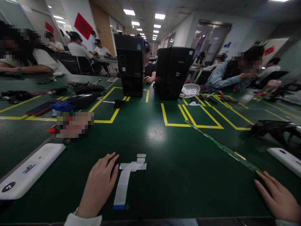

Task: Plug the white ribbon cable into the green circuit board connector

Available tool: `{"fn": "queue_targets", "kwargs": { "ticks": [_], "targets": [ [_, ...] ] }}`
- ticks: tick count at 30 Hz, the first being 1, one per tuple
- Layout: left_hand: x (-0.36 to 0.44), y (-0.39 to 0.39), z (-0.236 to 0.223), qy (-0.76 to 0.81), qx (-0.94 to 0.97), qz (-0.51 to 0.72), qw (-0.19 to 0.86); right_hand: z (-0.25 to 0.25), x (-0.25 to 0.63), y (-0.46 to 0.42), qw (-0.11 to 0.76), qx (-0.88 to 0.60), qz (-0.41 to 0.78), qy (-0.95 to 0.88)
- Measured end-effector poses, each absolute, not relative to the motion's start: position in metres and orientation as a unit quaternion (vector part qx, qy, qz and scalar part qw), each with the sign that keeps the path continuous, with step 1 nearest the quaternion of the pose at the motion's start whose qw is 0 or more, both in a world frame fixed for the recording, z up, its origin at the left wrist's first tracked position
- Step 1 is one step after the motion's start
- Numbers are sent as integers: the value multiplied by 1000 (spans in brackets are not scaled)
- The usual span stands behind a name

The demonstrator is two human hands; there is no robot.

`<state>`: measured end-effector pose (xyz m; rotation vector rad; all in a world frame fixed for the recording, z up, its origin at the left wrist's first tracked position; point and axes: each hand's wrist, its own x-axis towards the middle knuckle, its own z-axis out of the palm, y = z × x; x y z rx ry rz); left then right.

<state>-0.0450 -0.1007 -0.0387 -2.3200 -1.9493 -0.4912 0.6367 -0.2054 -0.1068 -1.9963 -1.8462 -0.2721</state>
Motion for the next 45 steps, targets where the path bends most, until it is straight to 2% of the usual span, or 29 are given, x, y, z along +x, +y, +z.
{"fn": "queue_targets", "kwargs": {
  "ticks": [6, 11, 22, 30, 38, 45],
  "targets": [
    [-45, -100, -39, -630, -758, -165, 39, -72, 659, -188, 218, -680, -59, -698],
    [-41, -101, -34, -632, -755, -169, 40, -63, 647, -156, 203, -663, -46, -719],
    [-42, -100, -35, -638, -751, -167, 27, -47, 465, -39, 198, -521, 1, -830],
    [-41, -102, -32, -636, -751, -175, 21, -37, 344, -25, 194, -461, -1, -866],
    [-44, -100, -36, -634, -756, -159, 32, -25, 309, -41, 163, -471, -1, -867],
    [-48, -100, -40, -625, -763, -160, 37, -20, 291, -31, 192, -408, -7, -892]
  ]
}}
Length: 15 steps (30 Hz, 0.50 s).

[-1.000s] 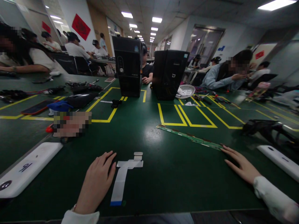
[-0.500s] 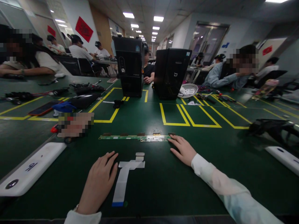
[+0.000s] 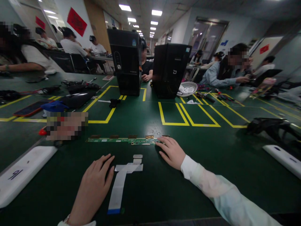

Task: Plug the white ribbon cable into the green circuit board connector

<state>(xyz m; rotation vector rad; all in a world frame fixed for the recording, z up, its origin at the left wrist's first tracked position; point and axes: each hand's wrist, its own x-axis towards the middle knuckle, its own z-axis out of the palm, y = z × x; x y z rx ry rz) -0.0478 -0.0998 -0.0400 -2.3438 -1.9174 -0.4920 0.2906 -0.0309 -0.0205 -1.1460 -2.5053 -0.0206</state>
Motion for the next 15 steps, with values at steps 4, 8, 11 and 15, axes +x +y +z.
{"fn": "queue_targets", "kwargs": {
  "ticks": [4, 8, 11, 15],
  "targets": [
    [-48, -100, -38, -628, -760, -164, 32, -26, 272, -21, 195, -387, 19, -901],
    [-46, -99, -38, -626, -762, -165, 6, -33, 268, -18, 175, -390, 33, -903],
    [-44, -102, -36, -609, -773, -173, -28, -35, 276, -22, 160, -389, 42, -906],
    [-34, -110, -22, -555, -808, -190, -64, -35, 294, -31, 158, -366, 59, -915]
  ]
}}
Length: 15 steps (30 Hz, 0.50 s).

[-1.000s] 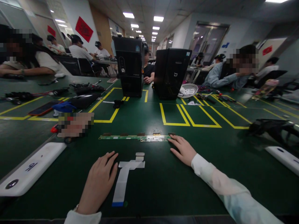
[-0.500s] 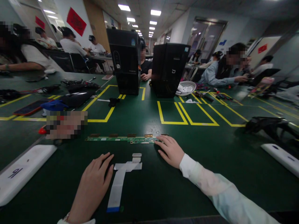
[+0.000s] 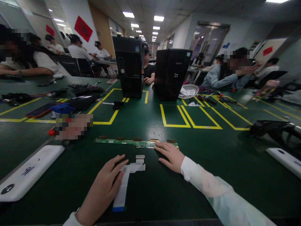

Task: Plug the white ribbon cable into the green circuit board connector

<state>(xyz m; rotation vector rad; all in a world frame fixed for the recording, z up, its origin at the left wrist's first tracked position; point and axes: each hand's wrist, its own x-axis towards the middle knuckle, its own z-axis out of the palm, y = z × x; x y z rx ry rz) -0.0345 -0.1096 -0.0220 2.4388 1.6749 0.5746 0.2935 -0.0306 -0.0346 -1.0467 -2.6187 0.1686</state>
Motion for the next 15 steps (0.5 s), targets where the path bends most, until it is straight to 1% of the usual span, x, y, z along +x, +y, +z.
{"fn": "queue_targets", "kwargs": {
  "ticks": [4, 7, 12, 15],
  "targets": [
    [-18, -112, -7, 461, 868, 159, 92, -33, 308, -38, 161, -351, 82, -919],
    [-5, -105, -4, 426, 889, 142, 93, -32, 312, -41, 166, -348, 88, -919],
    [9, -93, -4, 432, 885, 151, 88, -29, 310, -41, 178, -355, 89, -914],
    [16, -94, -1, 434, 881, 151, 110, -27, 310, -41, 177, -368, 92, -908]
  ]
}}
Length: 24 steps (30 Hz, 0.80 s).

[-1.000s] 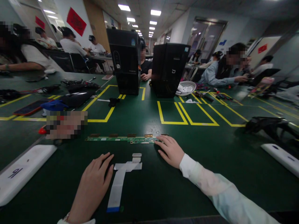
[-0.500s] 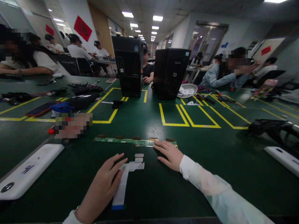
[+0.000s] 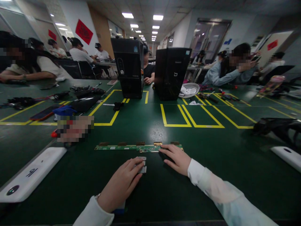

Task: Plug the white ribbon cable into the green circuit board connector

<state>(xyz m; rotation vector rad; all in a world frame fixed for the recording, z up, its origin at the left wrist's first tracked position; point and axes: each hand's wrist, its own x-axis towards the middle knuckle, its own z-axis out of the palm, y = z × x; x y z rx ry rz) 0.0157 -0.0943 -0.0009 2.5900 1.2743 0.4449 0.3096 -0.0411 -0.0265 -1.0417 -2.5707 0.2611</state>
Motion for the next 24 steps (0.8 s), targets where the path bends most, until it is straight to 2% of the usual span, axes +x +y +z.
{"fn": "queue_targets", "kwargs": {
  "ticks": [5, 13, 24],
  "targets": [
    [40, -104, 4, 412, 889, 134, 148, -26, 309, -41, 178, -371, 91, -907],
    [74, -105, -11, 439, 886, 131, 71, -27, 308, -42, 187, -370, 90, -905],
    [80, -101, -12, 446, 885, 129, 37, -34, 308, -39, 197, -358, 74, -910]
  ]
}}
